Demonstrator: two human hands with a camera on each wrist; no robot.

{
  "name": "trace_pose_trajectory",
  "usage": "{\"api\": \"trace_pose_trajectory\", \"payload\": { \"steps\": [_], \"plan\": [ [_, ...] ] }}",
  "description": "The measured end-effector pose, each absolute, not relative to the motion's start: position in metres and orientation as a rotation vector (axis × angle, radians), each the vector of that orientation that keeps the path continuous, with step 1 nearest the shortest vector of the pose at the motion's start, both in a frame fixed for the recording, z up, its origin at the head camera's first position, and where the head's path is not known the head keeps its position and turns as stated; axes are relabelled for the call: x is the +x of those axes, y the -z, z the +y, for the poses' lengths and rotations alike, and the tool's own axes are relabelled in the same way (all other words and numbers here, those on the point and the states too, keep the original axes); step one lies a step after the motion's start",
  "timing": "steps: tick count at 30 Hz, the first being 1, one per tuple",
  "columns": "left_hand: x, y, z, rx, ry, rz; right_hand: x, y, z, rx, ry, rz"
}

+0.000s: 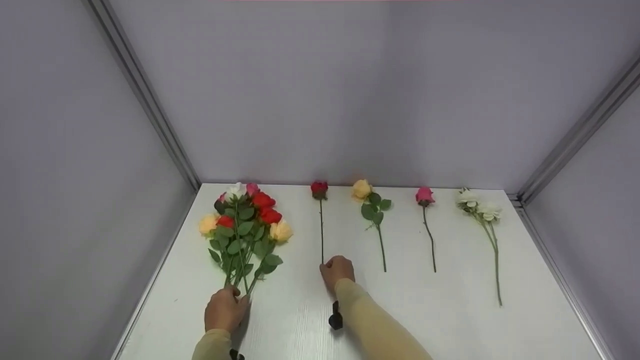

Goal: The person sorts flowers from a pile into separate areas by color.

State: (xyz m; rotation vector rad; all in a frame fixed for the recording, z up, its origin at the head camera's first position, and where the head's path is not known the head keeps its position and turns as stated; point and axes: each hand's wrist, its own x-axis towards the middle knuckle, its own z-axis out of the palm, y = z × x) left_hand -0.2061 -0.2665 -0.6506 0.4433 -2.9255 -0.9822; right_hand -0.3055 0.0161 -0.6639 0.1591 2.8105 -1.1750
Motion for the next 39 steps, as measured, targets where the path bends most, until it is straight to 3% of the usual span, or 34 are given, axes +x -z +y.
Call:
{"api": "trace_pose_trajectory", "payload": {
  "steps": [22,39],
  "plan": [
    [-0.203,0.658,-0.266,0.319,0.804,-2.956,-0.284,0.661,0.042,-0.037,1.339,2.642],
    [-0.201,0.626,-0.245,0.199,0.861,-2.786,-0.259,0.645,0.07,-0.342,1.323,2.533]
  ]
}}
